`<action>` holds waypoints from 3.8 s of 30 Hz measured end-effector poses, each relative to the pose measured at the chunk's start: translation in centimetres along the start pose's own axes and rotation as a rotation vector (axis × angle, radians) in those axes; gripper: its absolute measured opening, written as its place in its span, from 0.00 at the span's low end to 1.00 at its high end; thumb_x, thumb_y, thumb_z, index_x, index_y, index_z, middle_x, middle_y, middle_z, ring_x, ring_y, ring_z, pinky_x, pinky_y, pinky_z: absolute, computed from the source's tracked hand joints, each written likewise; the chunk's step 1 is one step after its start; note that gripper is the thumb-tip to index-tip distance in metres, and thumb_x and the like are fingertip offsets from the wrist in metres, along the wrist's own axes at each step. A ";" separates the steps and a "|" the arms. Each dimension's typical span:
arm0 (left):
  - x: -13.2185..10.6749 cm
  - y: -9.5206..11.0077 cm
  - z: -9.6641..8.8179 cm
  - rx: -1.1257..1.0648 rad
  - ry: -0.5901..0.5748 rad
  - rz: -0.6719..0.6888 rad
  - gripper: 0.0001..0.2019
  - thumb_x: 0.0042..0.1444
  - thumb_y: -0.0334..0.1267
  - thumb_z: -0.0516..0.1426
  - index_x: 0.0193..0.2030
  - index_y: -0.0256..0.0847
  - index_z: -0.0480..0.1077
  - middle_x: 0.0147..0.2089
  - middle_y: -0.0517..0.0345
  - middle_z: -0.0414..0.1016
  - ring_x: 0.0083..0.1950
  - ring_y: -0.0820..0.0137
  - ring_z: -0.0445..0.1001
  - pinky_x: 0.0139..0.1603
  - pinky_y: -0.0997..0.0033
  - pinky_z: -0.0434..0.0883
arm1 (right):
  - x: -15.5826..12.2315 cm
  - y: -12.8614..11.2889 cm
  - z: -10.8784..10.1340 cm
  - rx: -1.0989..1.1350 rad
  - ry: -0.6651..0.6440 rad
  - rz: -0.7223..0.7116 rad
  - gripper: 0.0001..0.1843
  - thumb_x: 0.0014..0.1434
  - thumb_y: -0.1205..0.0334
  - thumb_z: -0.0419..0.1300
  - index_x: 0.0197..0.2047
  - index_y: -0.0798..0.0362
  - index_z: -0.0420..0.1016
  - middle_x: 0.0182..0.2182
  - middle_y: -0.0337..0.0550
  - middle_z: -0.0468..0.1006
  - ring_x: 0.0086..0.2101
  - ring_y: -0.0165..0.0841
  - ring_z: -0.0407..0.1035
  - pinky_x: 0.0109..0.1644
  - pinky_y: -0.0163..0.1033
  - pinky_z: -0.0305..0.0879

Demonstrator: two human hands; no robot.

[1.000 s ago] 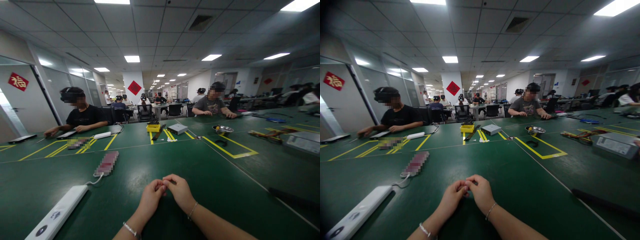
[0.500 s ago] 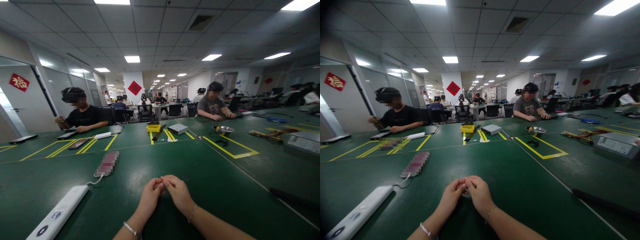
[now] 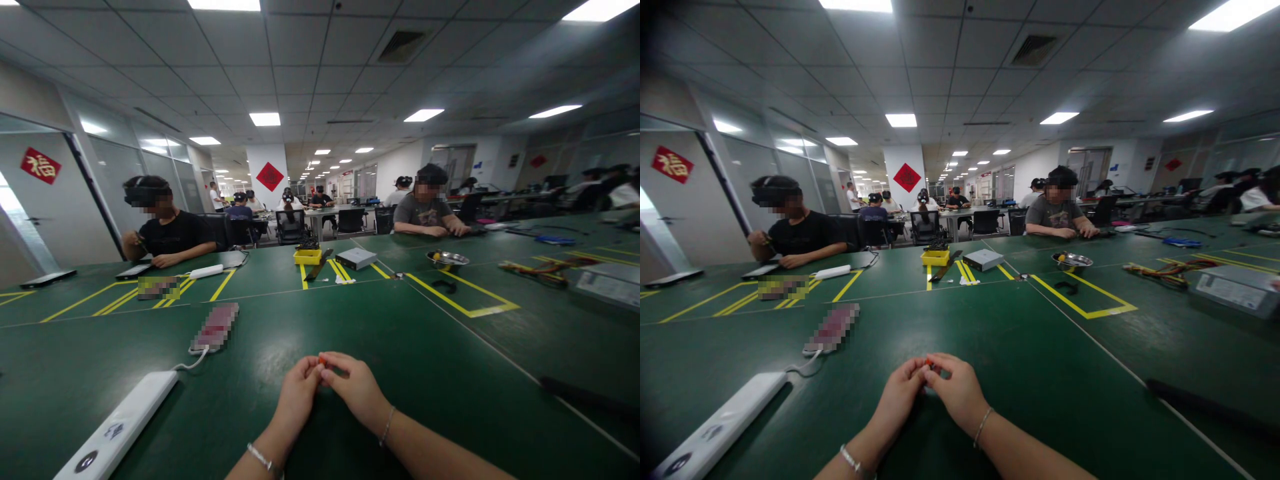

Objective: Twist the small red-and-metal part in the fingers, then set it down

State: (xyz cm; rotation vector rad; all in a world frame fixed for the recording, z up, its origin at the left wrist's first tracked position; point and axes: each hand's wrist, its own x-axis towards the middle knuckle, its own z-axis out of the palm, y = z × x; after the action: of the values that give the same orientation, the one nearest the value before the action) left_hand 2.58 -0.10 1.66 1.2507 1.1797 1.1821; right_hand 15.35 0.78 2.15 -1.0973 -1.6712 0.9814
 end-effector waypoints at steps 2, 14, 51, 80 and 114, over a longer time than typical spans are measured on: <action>0.1 -0.2 -0.1 -0.009 -0.003 -0.004 0.10 0.46 0.41 0.54 0.32 0.36 0.69 0.26 0.61 0.71 0.25 0.76 0.65 0.27 0.77 0.60 | -0.1 -0.1 0.0 0.002 -0.001 -0.003 0.18 0.45 0.62 0.58 0.42 0.55 0.73 0.43 0.49 0.73 0.45 0.37 0.65 0.49 0.43 0.61; 0.0 -0.1 -0.1 -0.043 -0.003 -0.024 0.12 0.45 0.42 0.55 0.32 0.35 0.69 0.26 0.59 0.72 0.24 0.76 0.65 0.27 0.78 0.60 | -0.2 -0.3 0.4 0.011 0.005 0.011 0.18 0.46 0.63 0.57 0.42 0.55 0.73 0.43 0.48 0.73 0.44 0.37 0.67 0.49 0.43 0.61; 0.2 -0.3 -0.4 -0.146 -0.179 -0.081 0.15 0.45 0.45 0.56 0.34 0.36 0.68 0.32 0.55 0.74 0.33 0.72 0.70 0.34 0.74 0.62 | 0.3 -0.6 -2.0 -0.486 0.151 -0.311 0.11 0.46 0.65 0.54 0.36 0.51 0.70 0.32 0.41 0.73 0.34 0.32 0.66 0.40 0.36 0.61; 0.6 -0.8 -1.6 0.264 0.011 0.086 0.09 0.49 0.40 0.51 0.35 0.39 0.66 0.30 0.56 0.74 0.33 0.68 0.70 0.37 0.70 0.63 | 1.2 10.0 -23.4 -1.054 0.665 0.684 0.25 0.46 0.51 0.47 0.42 0.57 0.71 0.45 0.59 0.67 0.44 0.53 0.60 0.39 0.52 0.60; 0.1 -1.0 -1.5 0.740 -0.121 0.192 0.24 0.53 0.50 0.46 0.54 0.43 0.61 0.55 0.54 0.64 0.57 0.63 0.58 0.57 0.63 0.54 | 1.4 9.2 -23.8 -1.232 0.328 0.522 0.26 0.51 0.71 0.42 0.52 0.48 0.64 0.53 0.54 0.61 0.50 0.48 0.58 0.44 0.50 0.60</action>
State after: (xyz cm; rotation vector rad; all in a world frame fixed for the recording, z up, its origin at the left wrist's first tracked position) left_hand 1.06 0.05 0.73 1.9913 1.4901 0.7938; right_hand 39.78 8.18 1.11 -2.4121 -1.6927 -0.1134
